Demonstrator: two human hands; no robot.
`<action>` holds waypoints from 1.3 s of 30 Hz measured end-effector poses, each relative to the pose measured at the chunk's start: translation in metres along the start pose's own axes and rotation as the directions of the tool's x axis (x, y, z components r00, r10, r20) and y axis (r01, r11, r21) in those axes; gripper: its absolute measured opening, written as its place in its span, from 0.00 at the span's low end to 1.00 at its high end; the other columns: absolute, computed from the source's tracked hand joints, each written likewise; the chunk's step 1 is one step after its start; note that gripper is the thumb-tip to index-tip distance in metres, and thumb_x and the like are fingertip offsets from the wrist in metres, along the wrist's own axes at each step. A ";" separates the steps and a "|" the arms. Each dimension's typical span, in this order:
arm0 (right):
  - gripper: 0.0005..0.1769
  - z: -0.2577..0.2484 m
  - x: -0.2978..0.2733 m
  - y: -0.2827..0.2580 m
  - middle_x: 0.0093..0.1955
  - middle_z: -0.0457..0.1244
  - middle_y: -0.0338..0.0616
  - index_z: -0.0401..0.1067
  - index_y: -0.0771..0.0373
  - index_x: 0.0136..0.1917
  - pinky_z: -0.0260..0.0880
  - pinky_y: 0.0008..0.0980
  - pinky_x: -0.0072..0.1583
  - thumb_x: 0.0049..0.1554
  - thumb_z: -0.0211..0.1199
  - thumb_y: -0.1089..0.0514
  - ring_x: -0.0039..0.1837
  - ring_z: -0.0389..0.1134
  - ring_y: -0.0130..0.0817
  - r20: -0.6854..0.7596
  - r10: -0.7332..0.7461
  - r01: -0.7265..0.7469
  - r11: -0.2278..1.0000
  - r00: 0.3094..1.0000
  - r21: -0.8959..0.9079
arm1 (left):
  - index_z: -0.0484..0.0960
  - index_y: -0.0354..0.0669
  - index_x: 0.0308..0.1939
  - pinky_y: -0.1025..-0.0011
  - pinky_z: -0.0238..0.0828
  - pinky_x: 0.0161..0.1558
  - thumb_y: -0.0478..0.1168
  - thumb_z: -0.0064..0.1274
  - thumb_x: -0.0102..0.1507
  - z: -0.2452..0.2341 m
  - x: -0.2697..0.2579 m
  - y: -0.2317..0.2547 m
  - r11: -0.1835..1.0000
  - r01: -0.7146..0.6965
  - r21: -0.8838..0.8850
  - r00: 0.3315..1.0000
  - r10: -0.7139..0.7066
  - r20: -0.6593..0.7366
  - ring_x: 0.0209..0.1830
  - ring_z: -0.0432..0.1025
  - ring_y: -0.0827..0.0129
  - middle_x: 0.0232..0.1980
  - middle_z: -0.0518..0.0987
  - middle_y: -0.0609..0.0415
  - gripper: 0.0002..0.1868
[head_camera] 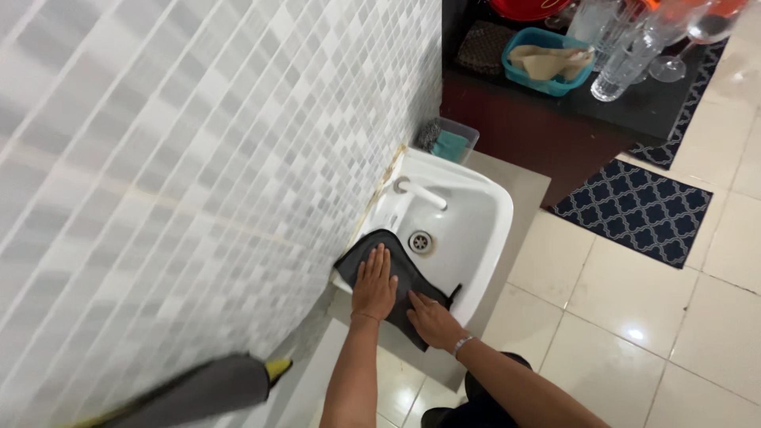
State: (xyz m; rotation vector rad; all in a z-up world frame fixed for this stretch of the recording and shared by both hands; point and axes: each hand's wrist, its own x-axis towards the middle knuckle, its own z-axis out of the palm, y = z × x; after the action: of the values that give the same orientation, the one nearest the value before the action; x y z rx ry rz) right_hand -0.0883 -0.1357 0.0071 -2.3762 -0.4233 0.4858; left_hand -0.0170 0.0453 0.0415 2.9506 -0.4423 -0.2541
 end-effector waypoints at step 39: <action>0.38 -0.038 0.022 -0.019 0.80 0.47 0.60 0.46 0.56 0.82 0.65 0.43 0.68 0.63 0.54 0.49 0.63 0.68 0.58 0.258 0.188 -0.242 0.950 0.948 0.197 | 0.50 0.38 0.78 0.57 0.44 0.77 0.48 0.49 0.64 -0.035 0.053 -0.035 0.963 -0.263 -0.065 0.961 0.268 0.072 0.83 0.41 0.53 0.83 0.44 0.45 0.42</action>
State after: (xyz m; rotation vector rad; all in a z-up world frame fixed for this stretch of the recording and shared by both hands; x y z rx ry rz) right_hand -0.0558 -0.1334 0.0419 -2.1592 -0.1970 0.8787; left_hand 0.0492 0.0663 0.0623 2.7928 -0.8203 -0.3456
